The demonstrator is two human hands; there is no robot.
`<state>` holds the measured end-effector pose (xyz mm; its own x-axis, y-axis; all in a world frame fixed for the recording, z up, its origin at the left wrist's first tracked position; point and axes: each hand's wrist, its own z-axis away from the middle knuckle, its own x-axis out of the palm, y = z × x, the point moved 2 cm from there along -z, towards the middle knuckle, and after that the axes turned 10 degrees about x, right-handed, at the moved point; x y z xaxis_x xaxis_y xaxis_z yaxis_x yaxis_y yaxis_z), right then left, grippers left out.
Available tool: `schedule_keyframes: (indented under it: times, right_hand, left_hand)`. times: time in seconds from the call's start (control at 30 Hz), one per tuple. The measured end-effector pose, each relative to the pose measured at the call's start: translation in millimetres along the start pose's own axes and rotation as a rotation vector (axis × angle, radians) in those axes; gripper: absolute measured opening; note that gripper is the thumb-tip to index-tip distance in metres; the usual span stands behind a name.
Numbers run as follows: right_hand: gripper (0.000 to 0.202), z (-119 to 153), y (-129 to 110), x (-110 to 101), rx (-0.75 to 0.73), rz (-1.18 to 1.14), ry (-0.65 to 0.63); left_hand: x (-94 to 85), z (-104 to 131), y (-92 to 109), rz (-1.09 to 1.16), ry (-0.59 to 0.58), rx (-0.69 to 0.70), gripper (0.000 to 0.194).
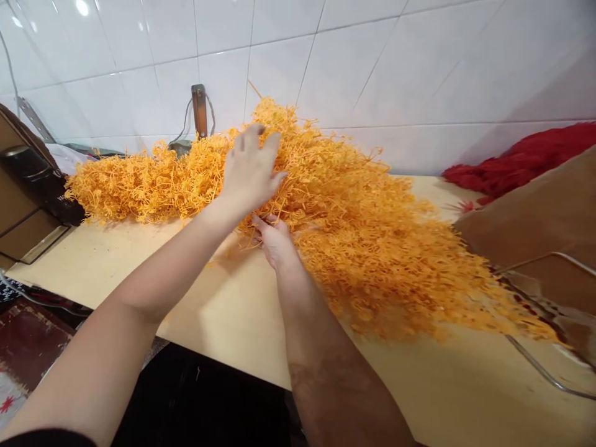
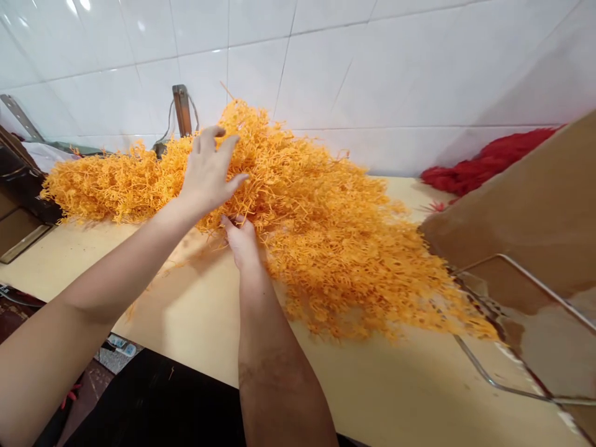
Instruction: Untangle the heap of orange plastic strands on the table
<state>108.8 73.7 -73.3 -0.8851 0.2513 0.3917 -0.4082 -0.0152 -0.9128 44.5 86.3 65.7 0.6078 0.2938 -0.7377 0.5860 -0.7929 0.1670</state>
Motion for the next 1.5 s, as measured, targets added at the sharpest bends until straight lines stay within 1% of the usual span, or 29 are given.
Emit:
schedule_keyframes:
  times: [0.03,0.1,0.17,0.23,0.33,0.43,0.5,0.57,0.63,0.7,0.77,0.83,0.9,0.97,1.07,1.17,1.3,1.4,1.47,1.5]
  right_hand:
    - [0.034,2.8,-2.1,1.3,0.039,0.012,0.022]
    - [0.031,7.4,-6.7,3.3,0.082,0.067,0.058]
    - [0.025,10.2,-10.8,5.2,0.049,0.136,0.077]
    - [0.019,10.7,-12.3,6.4,-0.008,0.188,0.104]
    - [0.012,7.5,-9.3,6.3,-0.076,0.260,0.143]
    - [0.014,1.6,-3.5,2.9,-0.123,0.326,0.196]
    - [0.014,-2.3,0.1,-0.1,-0.144,0.355,0.212]
    - [0.015,-5.7,3.3,-3.2,-0.148,0.369,0.215]
    - [0.017,-8.0,5.7,-6.5,-0.158,0.376,0.226]
    - [0.019,-9.6,7.4,-9.8,-0.178,0.382,0.245]
    - [0.021,-10.9,8.6,-12.9,-0.202,0.372,0.251]
    - [0.025,-12.7,9.4,-15.1,-0.215,0.333,0.229]
    - [0.028,-14.6,9.7,-16.8,-0.221,0.299,0.213]
    - [0.030,-15.4,8.7,-18.0,-0.245,0.301,0.255]
    - [0.031,-11.4,3.5,-16.8,-0.325,0.355,0.350]
    - [0.032,-1.3,-6.1,-11.5,-0.430,0.432,0.420]
    - [0.032,15.3,-22.4,-6.2,-0.656,0.573,0.621]
    - [0.031,28.3,-33.7,-2.4,-0.871,0.684,0.679]
    - [0.030,39.5,-40.6,1.8,-0.994,0.752,0.711]
    - [0.029,45.9,-43.7,5.0,-1.044,0.779,0.727]
  left_hand:
    - [-0.8,-2.7,-13.4,0.016,0.017,-0.030,0.044]
    - [-2.3,-6.4,-34.1,0.065,0.025,-0.079,0.036]
    - [-5.4,-6.7,-47.8,0.096,0.025,-0.139,0.028]
    - [-9.3,-3.3,-58.0,0.101,0.028,-0.219,0.024]
    - [-11.5,8.1,-70.5,0.154,0.043,-0.337,0.022]
    - [-8.5,26.5,-77.1,0.310,0.122,-0.471,0.019]
    - [-4.2,41.1,-75.8,0.486,0.170,-0.574,0.018]
    - [1.4,56.3,-69.9,0.708,0.169,-0.695,0.016]
    - [7.1,71.2,-61.0,0.899,0.106,-0.820,0.010]
    - [12.4,85.1,-50.2,1.027,-0.008,-0.888,0.007]
    - [17.0,97.4,-39.3,1.100,-0.119,-0.873,0.014]
    - [21.1,107.7,-30.0,1.128,-0.194,-0.838,0.020]
    - [24.0,114.5,-23.5,1.111,-0.227,-0.811,0.022]
    - [25.1,116.4,-19.4,1.112,-0.242,-0.798,0.022]
    - [21.9,110.3,-17.5,1.182,-0.212,-0.832,0.021]
    - [13.4,95.9,-19.1,1.228,-0.128,-0.859,0.016]
    - [3.6,74.2,-21.4,1.246,0.003,-0.842,0.013]
    - [5.5,66.8,-23.5,1.264,0.105,-0.826,0.013]
    - [11.2,68.7,-26.3,1.277,0.144,-0.875,0.013]
    - [14.5,71.0,-27.8,1.295,0.144,-0.908,0.013]
